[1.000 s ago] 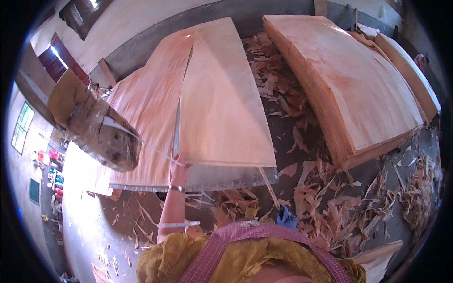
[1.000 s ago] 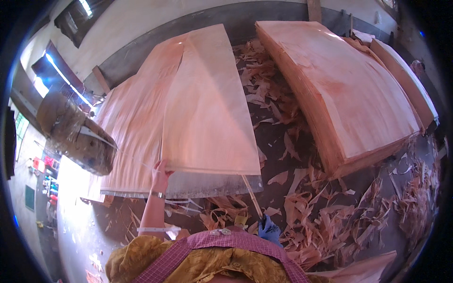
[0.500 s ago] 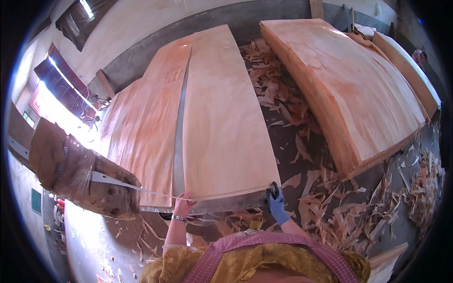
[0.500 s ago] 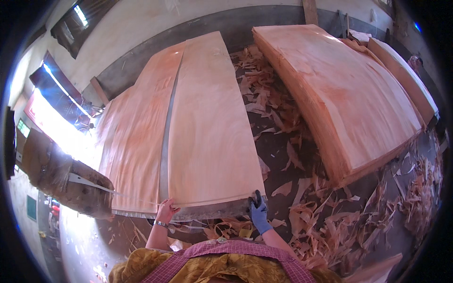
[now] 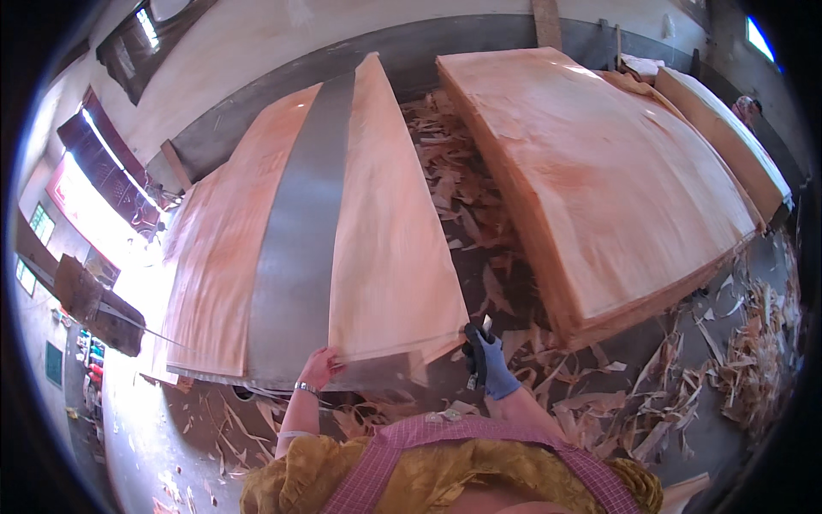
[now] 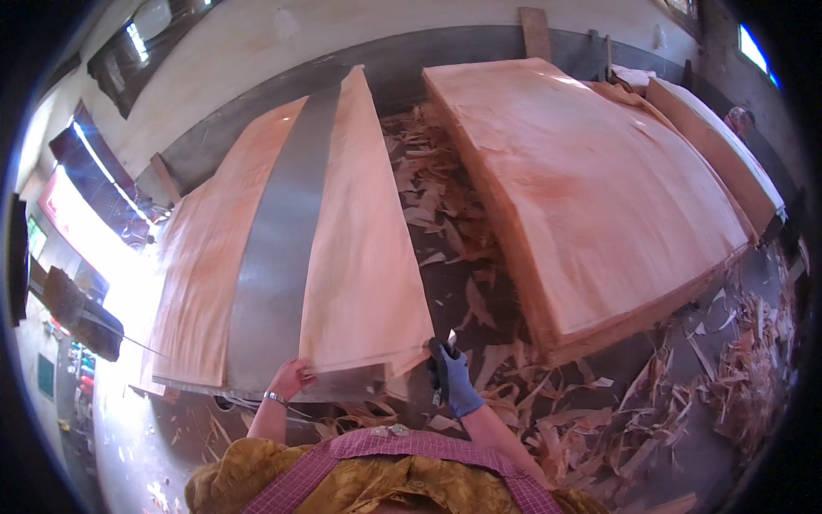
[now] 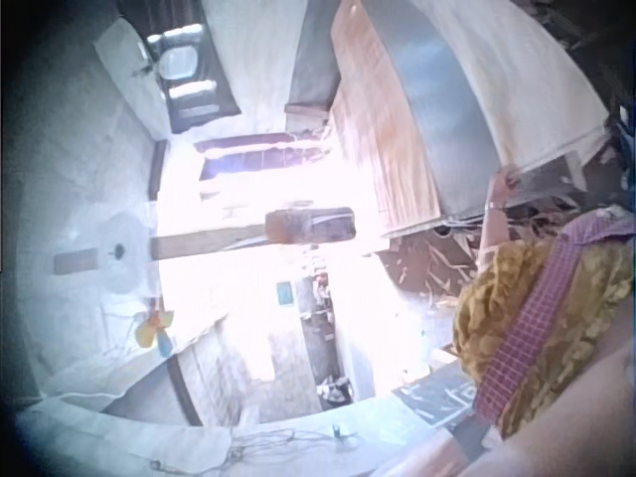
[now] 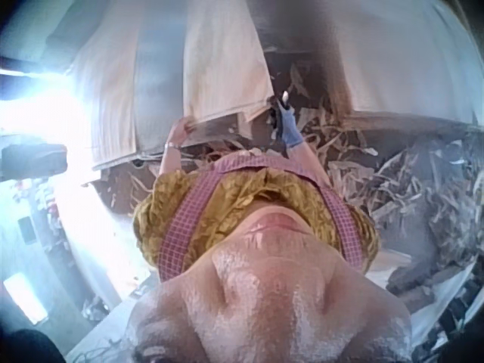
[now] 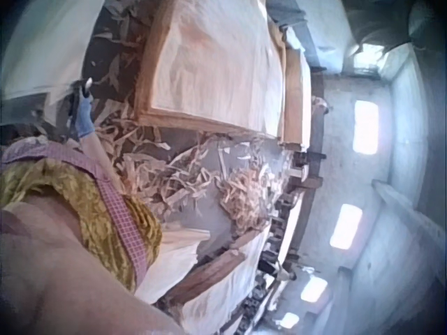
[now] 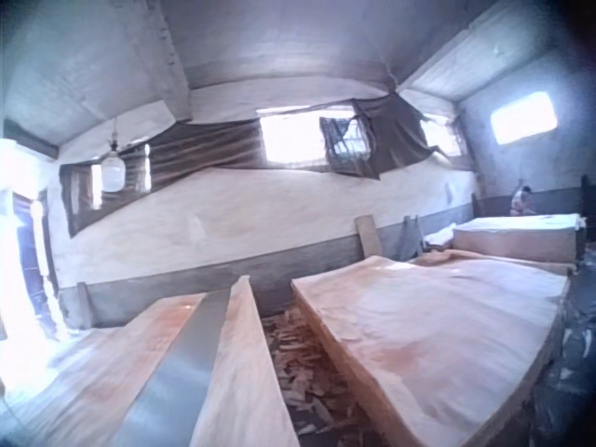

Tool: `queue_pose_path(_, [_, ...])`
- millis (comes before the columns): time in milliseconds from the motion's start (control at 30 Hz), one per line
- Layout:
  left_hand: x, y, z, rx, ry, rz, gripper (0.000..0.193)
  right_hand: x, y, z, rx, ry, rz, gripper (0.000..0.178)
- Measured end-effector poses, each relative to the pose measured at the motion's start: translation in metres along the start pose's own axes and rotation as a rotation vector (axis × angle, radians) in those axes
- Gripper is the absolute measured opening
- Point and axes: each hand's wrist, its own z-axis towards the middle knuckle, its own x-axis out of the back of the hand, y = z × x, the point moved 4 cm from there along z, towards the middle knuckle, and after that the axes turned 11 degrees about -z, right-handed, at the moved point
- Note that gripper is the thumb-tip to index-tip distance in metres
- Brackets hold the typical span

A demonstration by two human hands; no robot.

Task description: The person trims thin wood veneers using a small blade, moves large sheets onto a pile, and measures the wood with a tape measure.

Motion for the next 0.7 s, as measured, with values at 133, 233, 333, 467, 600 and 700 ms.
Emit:
queue_pose_path(133, [-0.129,-0.054,-0.005,0.065,-0.062,0.062,0.014,0.121,-0.066,-0.014,0.035,0.030,0.032,0.025])
queue_pose_path(233, [-0.245,-0.085,-0.018,0.104,-0.214,0.065,0.014,0.205,-0.126,-0.026,0.030,0.059,0.040,0.027])
queue_pose_path(333, [-0.352,-0.103,-0.026,0.118,-0.243,0.041,0.012,0.279,-0.181,-0.025,0.039,0.099,0.031,0.028])
queue_pose_path(467, [-0.459,-0.131,0.011,0.072,-0.360,-0.006,0.009,0.375,-0.246,0.005,0.069,0.047,0.080,0.030])
queue_pose_path(600, [-0.608,-0.148,0.040,-0.008,-0.486,-0.068,0.009,0.490,-0.321,0.046,0.090,0.032,0.053,0.029])
queue_pose_path(700, [-0.720,-0.162,0.053,-0.025,-0.545,-0.138,0.009,0.581,-0.388,0.069,0.127,0.042,-0.019,0.028])
